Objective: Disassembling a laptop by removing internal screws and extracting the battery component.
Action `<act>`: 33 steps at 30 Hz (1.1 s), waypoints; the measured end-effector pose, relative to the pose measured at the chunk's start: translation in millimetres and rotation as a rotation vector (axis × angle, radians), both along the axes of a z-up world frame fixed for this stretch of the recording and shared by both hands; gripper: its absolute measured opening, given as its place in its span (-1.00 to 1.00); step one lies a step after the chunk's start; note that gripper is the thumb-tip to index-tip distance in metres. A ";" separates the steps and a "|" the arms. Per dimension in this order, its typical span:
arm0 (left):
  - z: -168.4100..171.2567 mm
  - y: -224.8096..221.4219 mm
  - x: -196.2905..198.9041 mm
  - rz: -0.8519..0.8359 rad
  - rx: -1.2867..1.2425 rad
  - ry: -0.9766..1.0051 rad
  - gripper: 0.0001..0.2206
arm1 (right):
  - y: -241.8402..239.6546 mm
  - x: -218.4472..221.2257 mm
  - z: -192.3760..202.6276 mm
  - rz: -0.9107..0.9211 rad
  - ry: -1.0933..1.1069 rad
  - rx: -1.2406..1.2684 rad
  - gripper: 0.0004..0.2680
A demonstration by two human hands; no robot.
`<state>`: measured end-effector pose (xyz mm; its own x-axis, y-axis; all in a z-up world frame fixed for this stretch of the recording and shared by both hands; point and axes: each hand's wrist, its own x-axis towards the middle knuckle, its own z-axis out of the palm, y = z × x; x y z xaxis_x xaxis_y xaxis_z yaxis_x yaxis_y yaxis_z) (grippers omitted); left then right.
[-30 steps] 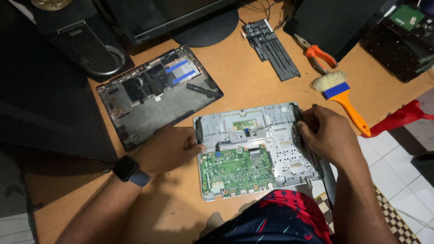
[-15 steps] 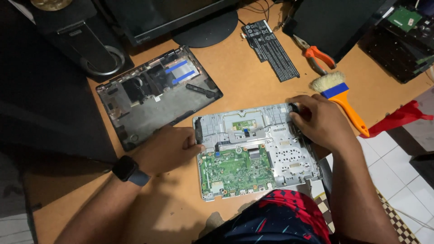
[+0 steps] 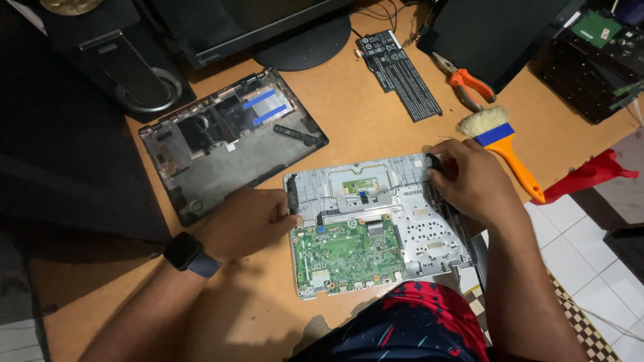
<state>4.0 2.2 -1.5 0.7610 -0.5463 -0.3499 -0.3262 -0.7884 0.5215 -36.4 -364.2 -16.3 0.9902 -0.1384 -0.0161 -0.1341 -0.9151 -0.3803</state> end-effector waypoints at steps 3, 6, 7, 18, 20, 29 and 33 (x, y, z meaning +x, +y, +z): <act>1.4 1.0 0.9 -0.006 -0.021 0.015 -0.79 | 0.5 3.9 -1.5 -0.035 0.066 -0.065 -0.69; 0.6 0.9 0.7 -0.017 -0.039 0.002 -0.80 | 3.6 5.6 -1.6 -0.018 0.093 -0.122 -0.69; 0.2 1.3 -0.2 -0.016 -0.037 0.006 -0.80 | 4.7 5.6 0.0 -0.016 0.097 -0.120 -0.69; -0.6 0.8 1.1 -0.052 -0.012 -0.001 -0.76 | -1.8 20.2 10.2 0.009 0.145 -0.006 -0.70; 2.1 0.4 0.9 -0.062 -0.010 0.006 -0.76 | -0.1 18.8 12.7 0.012 0.141 -0.001 -0.71; 1.7 0.2 -0.9 -0.031 -0.013 -0.022 -0.76 | -0.9 11.4 10.4 0.023 0.100 -0.032 -0.69; -1.3 1.6 0.5 -0.031 -0.022 -0.023 -0.77 | -1.9 8.1 9.9 0.018 0.054 -0.013 -0.68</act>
<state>4.5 3.8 -2.8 0.7514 -0.5771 -0.3199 -0.3627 -0.7662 0.5305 -28.4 -366.1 -6.4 0.9903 -0.1214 -0.0682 -0.1380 -0.9224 -0.3608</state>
